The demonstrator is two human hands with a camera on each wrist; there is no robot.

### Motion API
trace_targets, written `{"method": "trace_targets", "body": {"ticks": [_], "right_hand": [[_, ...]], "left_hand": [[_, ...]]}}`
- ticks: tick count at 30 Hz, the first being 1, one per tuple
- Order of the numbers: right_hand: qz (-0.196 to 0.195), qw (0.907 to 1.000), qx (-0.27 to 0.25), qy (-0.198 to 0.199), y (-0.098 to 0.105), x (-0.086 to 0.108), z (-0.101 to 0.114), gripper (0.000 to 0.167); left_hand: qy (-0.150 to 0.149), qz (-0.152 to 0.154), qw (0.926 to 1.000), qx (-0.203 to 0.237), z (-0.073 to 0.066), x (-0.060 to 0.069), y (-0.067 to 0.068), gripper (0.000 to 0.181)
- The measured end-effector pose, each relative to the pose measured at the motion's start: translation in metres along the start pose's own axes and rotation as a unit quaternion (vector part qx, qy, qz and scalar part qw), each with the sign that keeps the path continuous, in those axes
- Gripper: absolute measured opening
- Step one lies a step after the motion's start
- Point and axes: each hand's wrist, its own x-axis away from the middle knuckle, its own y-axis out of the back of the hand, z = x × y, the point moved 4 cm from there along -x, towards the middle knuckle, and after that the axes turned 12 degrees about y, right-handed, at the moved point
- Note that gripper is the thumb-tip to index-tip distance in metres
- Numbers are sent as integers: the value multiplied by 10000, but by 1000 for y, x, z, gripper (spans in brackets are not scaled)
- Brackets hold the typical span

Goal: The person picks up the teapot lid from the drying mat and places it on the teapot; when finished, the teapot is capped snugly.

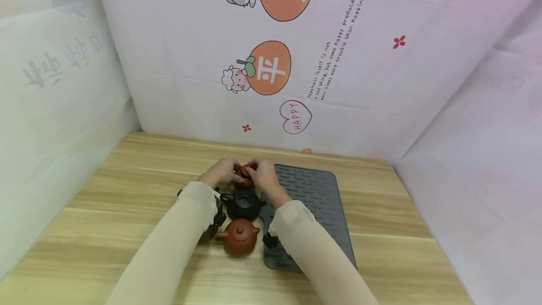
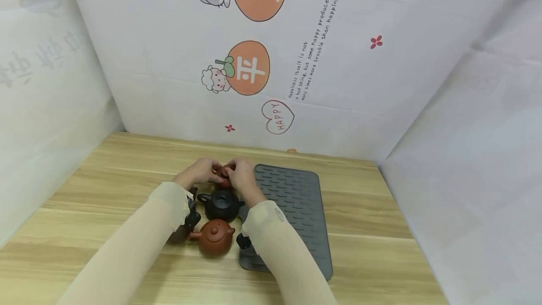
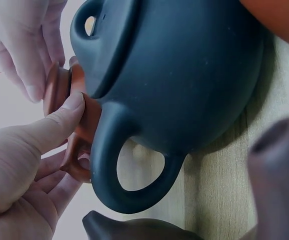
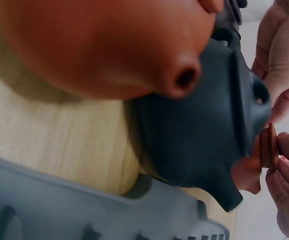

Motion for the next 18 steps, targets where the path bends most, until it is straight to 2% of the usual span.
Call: {"method": "trace_targets", "body": {"ticks": [6, 14, 18], "right_hand": [[71, 9999, 99, 3, -7, 0, -2, 12], [25, 9999, 162, 27, -6, 1, -1, 14], [55, 9997, 192, 133, 2, 4, -3, 23]], "left_hand": [[-24, -79, 10000, -29, -2, -2, -3, 29], [-46, -104, 9996, -253, -3, 0, -1, 33], [-30, -27, 9994, -333, -4, 6, 7, 53]]}}
